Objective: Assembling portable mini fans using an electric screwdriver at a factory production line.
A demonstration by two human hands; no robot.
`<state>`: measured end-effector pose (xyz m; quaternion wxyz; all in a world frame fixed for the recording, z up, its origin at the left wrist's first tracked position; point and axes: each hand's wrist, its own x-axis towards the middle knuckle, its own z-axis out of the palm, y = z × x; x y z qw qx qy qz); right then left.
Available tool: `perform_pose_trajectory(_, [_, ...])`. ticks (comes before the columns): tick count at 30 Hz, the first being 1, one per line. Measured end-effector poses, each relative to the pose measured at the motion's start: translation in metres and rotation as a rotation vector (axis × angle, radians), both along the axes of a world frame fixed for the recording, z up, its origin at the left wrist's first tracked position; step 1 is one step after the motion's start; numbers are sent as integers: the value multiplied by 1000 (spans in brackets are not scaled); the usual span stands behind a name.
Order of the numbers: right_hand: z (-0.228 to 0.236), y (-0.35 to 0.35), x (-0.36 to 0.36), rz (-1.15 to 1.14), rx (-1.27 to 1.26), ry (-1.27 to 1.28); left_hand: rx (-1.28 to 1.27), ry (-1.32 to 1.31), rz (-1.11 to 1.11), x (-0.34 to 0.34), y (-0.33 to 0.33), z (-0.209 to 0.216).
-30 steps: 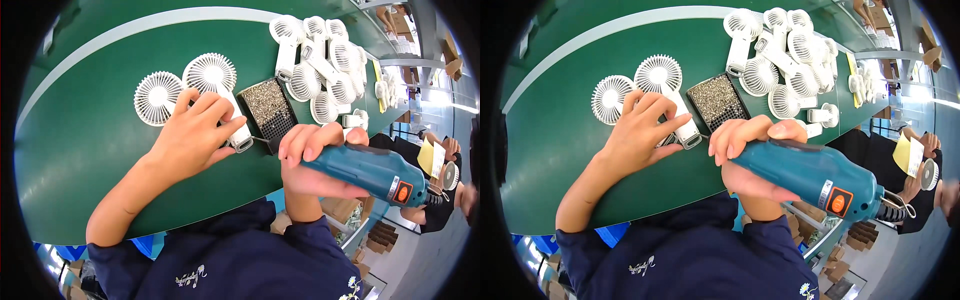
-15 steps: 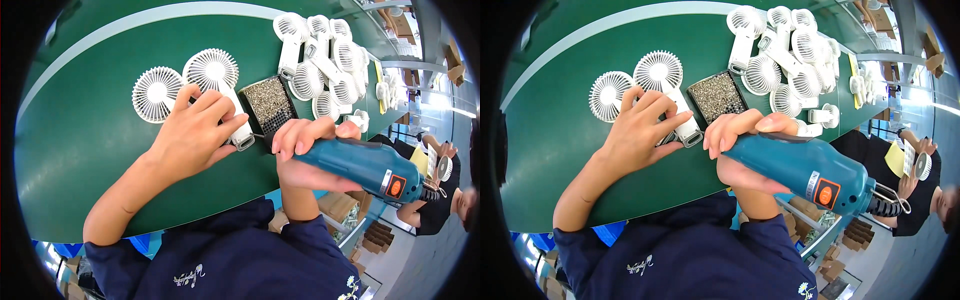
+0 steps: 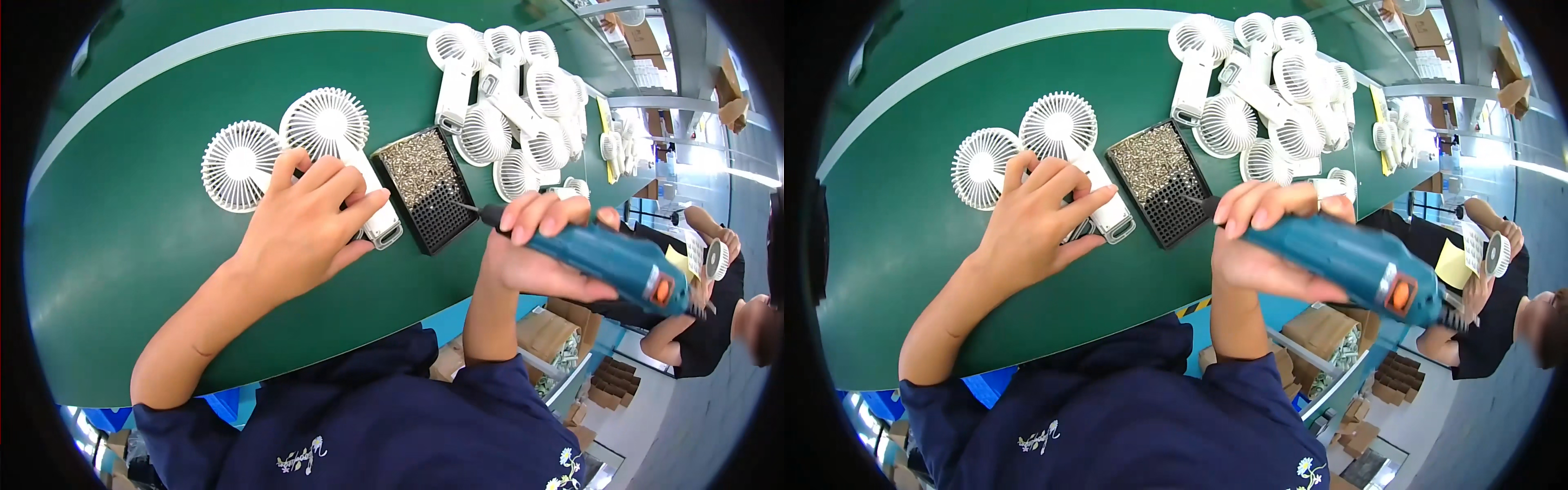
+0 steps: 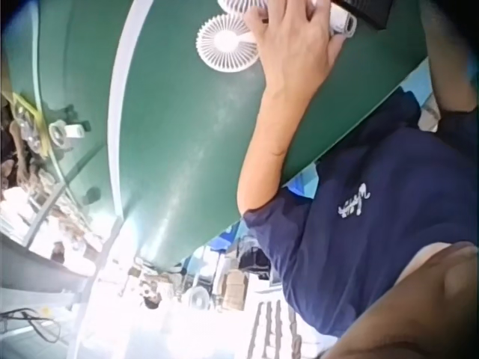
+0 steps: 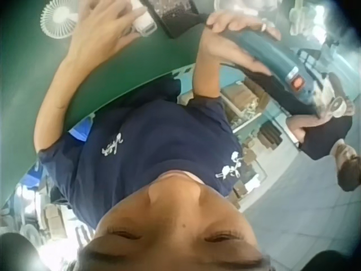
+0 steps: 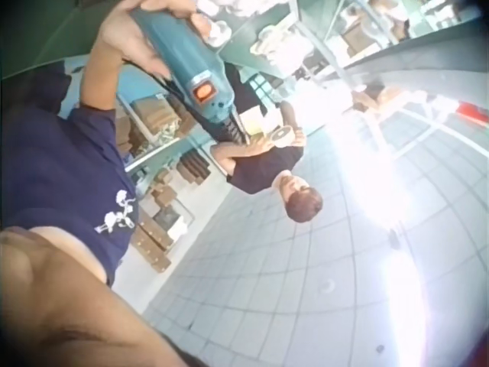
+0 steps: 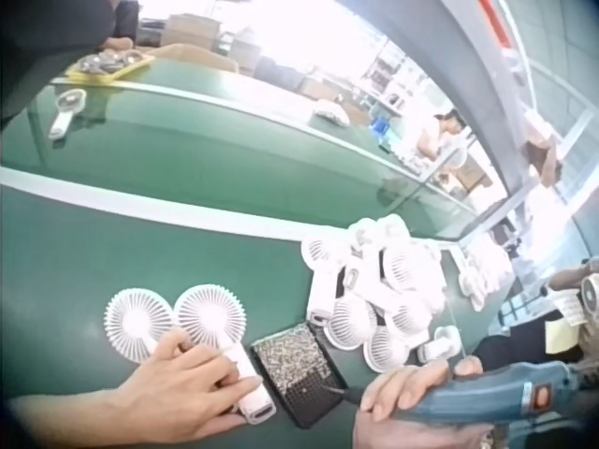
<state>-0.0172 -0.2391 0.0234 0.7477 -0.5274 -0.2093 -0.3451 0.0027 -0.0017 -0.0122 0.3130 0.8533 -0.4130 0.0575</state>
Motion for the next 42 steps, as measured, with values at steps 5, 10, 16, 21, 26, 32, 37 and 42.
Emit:
perform_pose_trajectory(5, [-10,-6,4,-29,11,96,14,6,38,-5,-2,1])
perform_pose_trajectory(10, [-17,2,3,-24,28,112,8,8,41,-4,-5,2])
perform_pose_trajectory(16, [-23,4,4,-22,32,127,1,13,52,-9,-6,0])
perform_pose_trajectory(21, [-22,2,3,9,15,130,-17,21,59,-8,-7,1])
perform_pose_trajectory(26, [2,5,-9,50,51,83,-298,122,15,-13,-14,2])
perform_pose_trajectory(32, [39,21,-29,225,147,108,-432,255,-59,-20,-29,5])
perform_pose_trajectory(37, [27,27,-36,245,171,148,-479,263,-48,-28,-32,0])
perform_pose_trajectory(42, [32,26,-44,257,183,185,-442,251,-63,-28,-28,13])
